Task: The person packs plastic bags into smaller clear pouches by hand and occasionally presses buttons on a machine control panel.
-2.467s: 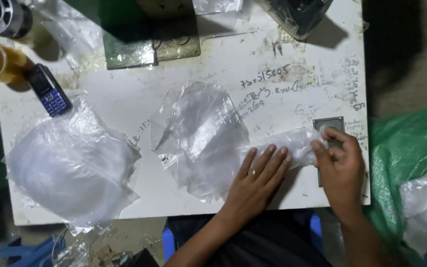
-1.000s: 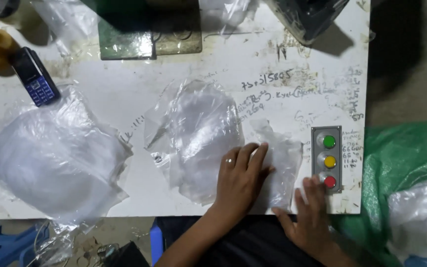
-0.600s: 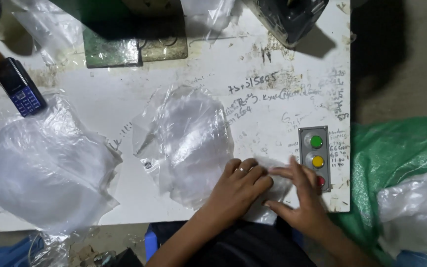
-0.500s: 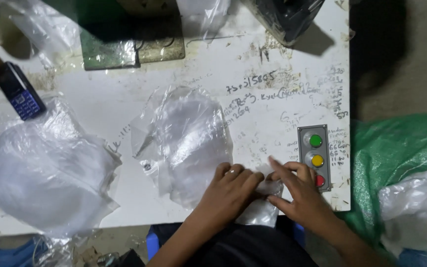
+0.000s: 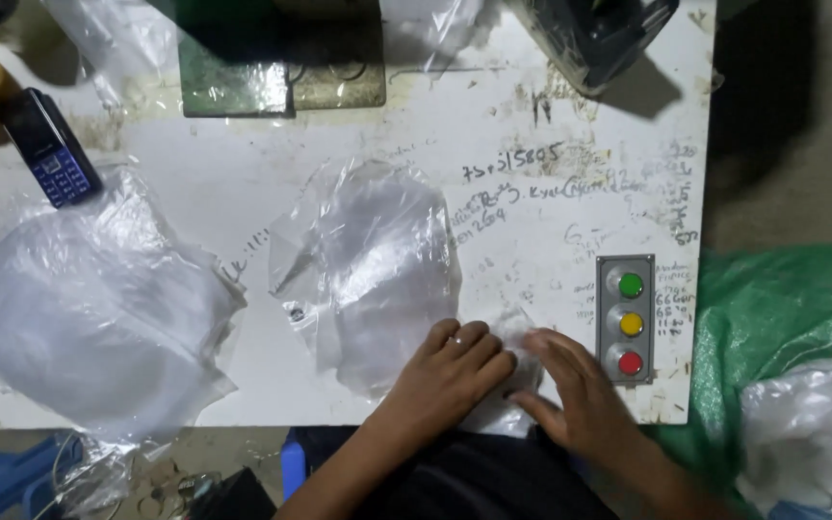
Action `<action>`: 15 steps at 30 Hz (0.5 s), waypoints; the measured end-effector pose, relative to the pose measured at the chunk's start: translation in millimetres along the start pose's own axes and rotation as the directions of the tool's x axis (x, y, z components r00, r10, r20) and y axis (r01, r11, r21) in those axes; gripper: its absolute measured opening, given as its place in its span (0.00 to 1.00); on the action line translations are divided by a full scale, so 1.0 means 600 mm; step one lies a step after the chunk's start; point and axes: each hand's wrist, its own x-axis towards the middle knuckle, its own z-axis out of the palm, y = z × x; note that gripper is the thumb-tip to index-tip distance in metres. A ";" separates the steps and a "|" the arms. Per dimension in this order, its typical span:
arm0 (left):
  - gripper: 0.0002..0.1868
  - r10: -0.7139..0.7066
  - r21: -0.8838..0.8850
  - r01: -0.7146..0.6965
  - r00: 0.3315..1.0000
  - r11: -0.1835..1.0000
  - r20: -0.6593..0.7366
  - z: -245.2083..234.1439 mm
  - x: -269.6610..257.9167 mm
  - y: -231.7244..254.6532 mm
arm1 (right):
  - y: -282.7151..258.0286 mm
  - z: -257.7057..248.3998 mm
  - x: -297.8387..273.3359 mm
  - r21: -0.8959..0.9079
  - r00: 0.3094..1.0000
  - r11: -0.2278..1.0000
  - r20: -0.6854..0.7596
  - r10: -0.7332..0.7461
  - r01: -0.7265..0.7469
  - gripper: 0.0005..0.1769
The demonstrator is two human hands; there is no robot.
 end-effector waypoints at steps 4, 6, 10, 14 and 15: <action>0.22 -0.119 0.005 0.119 0.988 0.993 0.103 -0.008 -0.009 0.001 | 0.011 -0.014 0.045 -0.187 0.984 0.975 0.152 -0.089 0.117 0.18; 0.14 -0.146 0.013 0.146 0.987 0.989 0.066 0.007 -0.012 0.002 | 0.011 -0.021 0.061 -0.175 0.990 0.982 0.129 -0.048 0.071 0.13; 0.05 -0.199 0.138 0.205 0.979 0.969 -0.051 0.012 -0.010 0.013 | 0.008 -0.020 0.063 0.001 0.985 0.991 0.109 0.132 -0.133 0.11; 0.10 -0.346 0.014 0.346 0.938 0.938 0.008 0.009 -0.009 0.019 | 0.007 -0.020 0.059 0.000 0.972 0.982 0.139 0.188 -0.190 0.31; 0.06 -0.355 -0.004 0.355 0.935 0.935 -0.010 0.011 -0.010 0.019 | 0.003 -0.023 0.068 -0.032 0.981 0.989 0.125 0.146 -0.143 0.20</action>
